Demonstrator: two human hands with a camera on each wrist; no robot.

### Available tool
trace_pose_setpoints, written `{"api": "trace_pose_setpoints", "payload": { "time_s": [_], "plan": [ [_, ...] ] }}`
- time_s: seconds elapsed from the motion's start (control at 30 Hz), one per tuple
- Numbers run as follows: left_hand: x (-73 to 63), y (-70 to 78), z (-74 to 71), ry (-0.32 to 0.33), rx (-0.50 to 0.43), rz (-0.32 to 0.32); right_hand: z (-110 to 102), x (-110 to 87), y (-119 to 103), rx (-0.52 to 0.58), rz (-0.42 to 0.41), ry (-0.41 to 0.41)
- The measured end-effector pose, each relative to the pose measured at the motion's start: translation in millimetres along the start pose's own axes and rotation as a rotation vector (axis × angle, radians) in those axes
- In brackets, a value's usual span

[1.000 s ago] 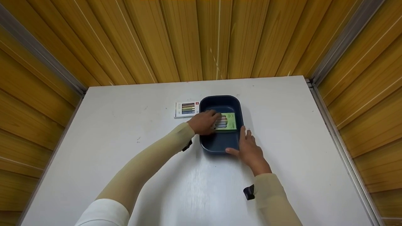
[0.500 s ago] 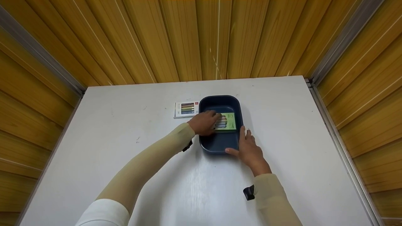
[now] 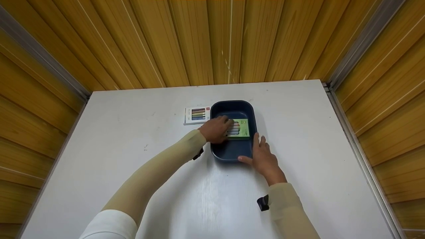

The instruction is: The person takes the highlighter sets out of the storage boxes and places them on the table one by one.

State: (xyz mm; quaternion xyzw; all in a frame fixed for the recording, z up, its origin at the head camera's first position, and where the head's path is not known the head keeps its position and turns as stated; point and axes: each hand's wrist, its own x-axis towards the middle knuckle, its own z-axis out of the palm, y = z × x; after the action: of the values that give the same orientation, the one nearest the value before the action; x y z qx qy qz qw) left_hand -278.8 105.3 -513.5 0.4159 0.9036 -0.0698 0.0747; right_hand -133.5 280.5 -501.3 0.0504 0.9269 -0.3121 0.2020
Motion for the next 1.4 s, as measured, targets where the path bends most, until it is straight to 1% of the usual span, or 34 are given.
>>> {"api": "trace_pose_setpoints", "payload": {
  "time_s": [0.27,0.5,0.77,1.03,1.4],
  "plan": [
    [-0.8,-0.5,-0.9,-0.005,-0.005,0.008,0.1,0.5,-0.8,-0.002,0.009,-0.012],
    [-4.4,-1.2,-3.3,0.026,0.009,0.016,-0.1,1.0,-0.5,-0.005,0.012,-0.015],
    [-2.5,-2.2,-1.0,0.039,0.019,0.026,-0.5,1.3,-1.2,-0.013,0.011,-0.014],
    [-8.3,-3.3,-6.3,0.024,0.032,0.011,0.3,2.5,-0.7,-0.018,0.009,-0.01],
    [-10.8,-5.6,-12.0,0.036,0.041,0.024,-0.1,2.3,-0.8,-0.01,0.008,-0.013]
  ]
}}
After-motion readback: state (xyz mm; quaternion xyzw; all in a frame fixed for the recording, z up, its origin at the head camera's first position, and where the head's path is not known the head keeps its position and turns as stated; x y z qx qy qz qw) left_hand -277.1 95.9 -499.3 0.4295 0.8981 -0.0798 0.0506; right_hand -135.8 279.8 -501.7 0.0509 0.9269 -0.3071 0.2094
